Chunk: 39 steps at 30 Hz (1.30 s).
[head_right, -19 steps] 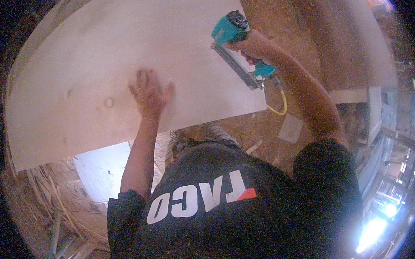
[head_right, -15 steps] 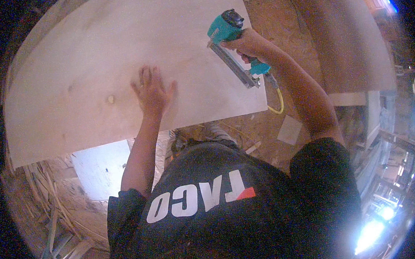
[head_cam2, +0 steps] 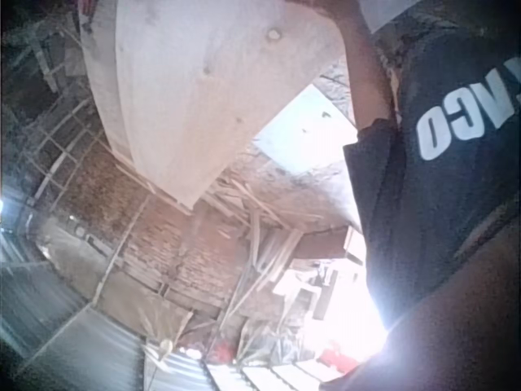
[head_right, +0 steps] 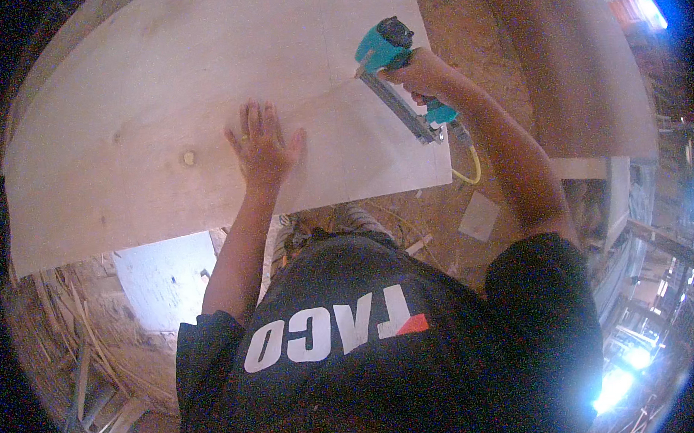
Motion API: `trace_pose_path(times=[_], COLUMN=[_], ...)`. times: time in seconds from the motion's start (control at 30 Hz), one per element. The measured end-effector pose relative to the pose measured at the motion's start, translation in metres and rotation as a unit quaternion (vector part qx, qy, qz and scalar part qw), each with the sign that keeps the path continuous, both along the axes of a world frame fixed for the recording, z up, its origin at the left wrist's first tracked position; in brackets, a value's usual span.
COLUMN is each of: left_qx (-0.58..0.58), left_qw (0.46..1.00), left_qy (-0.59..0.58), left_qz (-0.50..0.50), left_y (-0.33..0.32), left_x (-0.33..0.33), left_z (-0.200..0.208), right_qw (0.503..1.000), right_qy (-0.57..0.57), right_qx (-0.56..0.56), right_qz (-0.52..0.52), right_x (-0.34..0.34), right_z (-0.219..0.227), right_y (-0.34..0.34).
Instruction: The person uses a pneumatic nail gun to attach a thin wooden strip to the edge of a large plywood panel, then flips the panel and continues nailing along the perimeter. The person also uses a tape measure briefly before resuming nailing.
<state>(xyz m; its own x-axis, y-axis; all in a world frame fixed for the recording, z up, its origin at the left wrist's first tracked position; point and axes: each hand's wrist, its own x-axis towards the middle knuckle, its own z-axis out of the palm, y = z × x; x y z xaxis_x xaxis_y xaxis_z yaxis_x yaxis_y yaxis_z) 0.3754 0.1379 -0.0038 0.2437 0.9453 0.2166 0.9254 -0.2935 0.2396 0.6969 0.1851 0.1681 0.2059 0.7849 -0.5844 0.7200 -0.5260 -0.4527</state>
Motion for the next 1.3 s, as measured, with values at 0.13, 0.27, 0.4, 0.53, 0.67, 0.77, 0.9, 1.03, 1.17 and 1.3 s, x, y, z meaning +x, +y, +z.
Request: trace_pose_path(times=[0.13,0.27,0.4,0.53,0.67,0.77,0.9,1.03,1.17,1.3], left_qx=[-0.008,-0.002,-0.003,0.018,0.018,-0.012,-0.024,-0.024,-0.060,-0.057], left_qw=[1.000,1.000,1.000,1.000,1.000,1.000,0.999,0.998,0.997,0.997], left_qy=[0.003,-0.012,-0.009,-0.020,-0.023,-0.024,-0.045,-0.063,-0.043,-0.041], left_qz=[0.001,-0.001,-0.003,-0.005,0.002,-0.003,-0.010,-0.014,-0.016,-0.011], left_y=[0.002,-0.001,0.000,-0.002,0.000,0.000,-0.006,-0.011,-0.006,-0.007], left_x=[0.001,0.003,0.005,0.007,0.007,0.006,0.005,-0.003,0.003,0.005], left_z=[0.000,0.001,0.002,0.002,0.002,0.004,0.009,0.013,0.019,0.018], right_qw=[1.000,0.999,1.000,1.000,1.000,0.999,0.999,0.998,0.999,0.999], right_qy=[-0.011,0.030,0.012,0.009,-0.012,-0.014,-0.024,-0.012,-0.007,-0.013], right_qx=[0.003,0.008,-0.003,0.005,0.006,-0.006,0.026,0.062,0.052,0.044], right_qz=[-0.003,-0.022,-0.003,0.003,0.024,0.032,0.000,-0.006,0.002,0.003], right_x=[-0.013,-0.019,-0.025,-0.022,-0.028,-0.030,-0.033,-0.044,-0.039,-0.038], right_z=[0.009,0.009,0.007,0.006,0.012,0.015,0.020,0.009,0.002,0.001], right_y=[0.001,0.001,0.002,0.001,0.005,0.009,0.021,0.044,0.062,0.059])
